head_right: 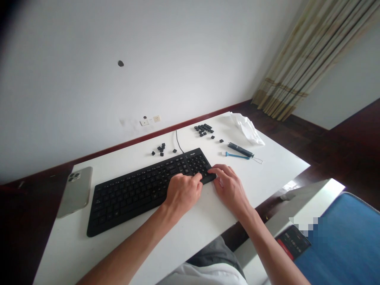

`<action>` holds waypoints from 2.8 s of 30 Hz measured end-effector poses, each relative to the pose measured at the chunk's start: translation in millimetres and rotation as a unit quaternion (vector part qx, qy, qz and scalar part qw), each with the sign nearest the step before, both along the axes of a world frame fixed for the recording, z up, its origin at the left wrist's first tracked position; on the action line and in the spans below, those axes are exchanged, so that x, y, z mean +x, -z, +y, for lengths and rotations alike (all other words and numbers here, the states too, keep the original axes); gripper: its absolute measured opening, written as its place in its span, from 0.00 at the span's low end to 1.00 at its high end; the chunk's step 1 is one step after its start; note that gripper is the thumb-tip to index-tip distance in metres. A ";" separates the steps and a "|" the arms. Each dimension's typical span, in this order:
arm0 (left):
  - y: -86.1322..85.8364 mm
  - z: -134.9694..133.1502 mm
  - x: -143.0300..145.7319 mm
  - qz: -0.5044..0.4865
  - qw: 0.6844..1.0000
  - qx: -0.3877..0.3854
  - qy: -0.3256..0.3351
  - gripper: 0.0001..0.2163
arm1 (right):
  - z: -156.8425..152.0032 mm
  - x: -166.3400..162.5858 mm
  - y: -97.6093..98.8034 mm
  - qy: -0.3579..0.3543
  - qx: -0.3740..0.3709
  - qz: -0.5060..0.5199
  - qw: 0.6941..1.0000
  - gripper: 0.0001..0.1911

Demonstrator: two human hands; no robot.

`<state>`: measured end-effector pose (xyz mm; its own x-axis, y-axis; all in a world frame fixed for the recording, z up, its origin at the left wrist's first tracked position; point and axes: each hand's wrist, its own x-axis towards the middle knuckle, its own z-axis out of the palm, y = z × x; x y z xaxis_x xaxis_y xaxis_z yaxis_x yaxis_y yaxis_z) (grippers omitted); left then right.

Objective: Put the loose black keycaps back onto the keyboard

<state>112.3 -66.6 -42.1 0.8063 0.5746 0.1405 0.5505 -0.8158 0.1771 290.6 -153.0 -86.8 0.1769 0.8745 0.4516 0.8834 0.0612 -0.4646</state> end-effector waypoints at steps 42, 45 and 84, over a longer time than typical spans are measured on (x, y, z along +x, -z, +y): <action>19.9 2.0 -3.4 -0.066 0.990 0.068 0.103 0.22 | 216.1 137.3 -40.9 0.113 -0.169 -0.114 0.972 0.19; 23.3 1.4 -1.5 -0.055 0.990 0.061 0.110 0.22 | 215.2 138.0 -35.4 0.107 -0.168 -0.115 0.973 0.19; 15.4 -11.7 1.4 -0.089 0.981 0.030 0.172 0.16 | 98.2 55.3 -59.3 -0.005 -0.180 0.153 0.972 0.14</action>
